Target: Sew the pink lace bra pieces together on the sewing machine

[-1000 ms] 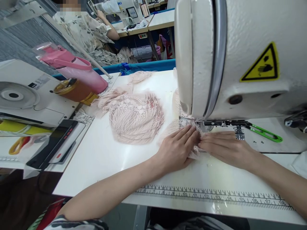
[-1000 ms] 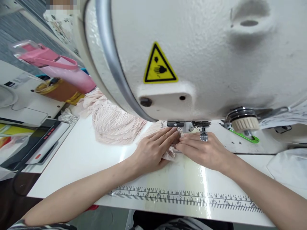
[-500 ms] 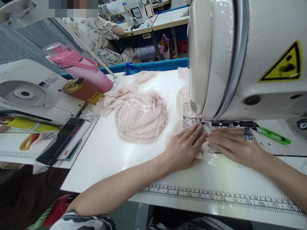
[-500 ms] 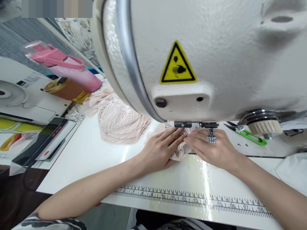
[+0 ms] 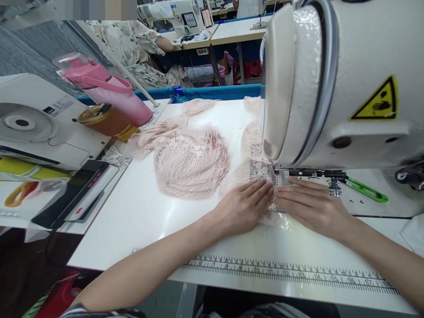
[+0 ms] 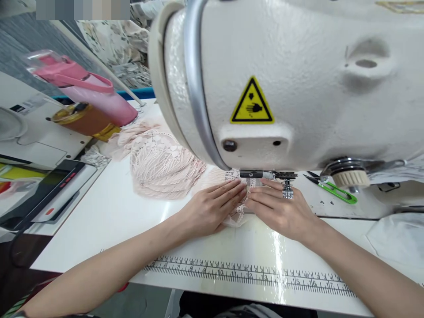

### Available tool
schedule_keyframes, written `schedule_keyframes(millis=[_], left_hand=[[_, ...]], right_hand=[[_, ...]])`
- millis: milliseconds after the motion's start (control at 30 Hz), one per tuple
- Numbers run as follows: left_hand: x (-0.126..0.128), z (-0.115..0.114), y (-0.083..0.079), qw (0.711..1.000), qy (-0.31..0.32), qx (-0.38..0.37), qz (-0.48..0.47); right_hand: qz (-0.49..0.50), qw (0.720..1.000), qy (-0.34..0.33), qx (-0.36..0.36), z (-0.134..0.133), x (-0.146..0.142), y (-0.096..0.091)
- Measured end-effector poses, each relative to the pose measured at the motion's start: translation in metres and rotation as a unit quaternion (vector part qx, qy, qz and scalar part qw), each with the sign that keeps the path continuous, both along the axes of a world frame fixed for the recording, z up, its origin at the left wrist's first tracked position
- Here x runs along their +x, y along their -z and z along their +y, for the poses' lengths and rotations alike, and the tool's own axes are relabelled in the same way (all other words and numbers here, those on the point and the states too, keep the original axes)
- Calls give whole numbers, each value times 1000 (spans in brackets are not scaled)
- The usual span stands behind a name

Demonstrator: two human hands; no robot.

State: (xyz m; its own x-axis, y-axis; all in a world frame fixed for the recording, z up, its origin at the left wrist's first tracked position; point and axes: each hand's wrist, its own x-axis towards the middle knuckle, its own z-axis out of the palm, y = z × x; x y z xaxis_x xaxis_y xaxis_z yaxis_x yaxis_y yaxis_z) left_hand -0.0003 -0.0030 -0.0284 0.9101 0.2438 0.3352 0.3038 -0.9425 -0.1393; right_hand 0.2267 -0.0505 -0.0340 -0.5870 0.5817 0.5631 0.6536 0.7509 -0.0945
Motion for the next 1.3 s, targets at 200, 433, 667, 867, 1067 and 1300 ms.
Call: schedule_keyframes(millis=[200,433,667,867,1067,1300], left_hand=[[-4,6,0,999,-10,-44,19],[-5,9,3,998,-36,-52,19],[-2,8,3,998,-48,-41,24],[0,7,5,997,-62,-28,24],[3,4,3,997,-65,-36,21],[4,3,3,996,-75,-44,32]], right_hand=[[-15,999,13,-42,0,-4,3],[-26,999,19,-27,4,-2,8],[-43,998,42,-14,6,1,11],[-65,997,43,1,9,5,12],[-70,996,63,0,9,9,15],[-72,992,97,-34,8,8,14]])
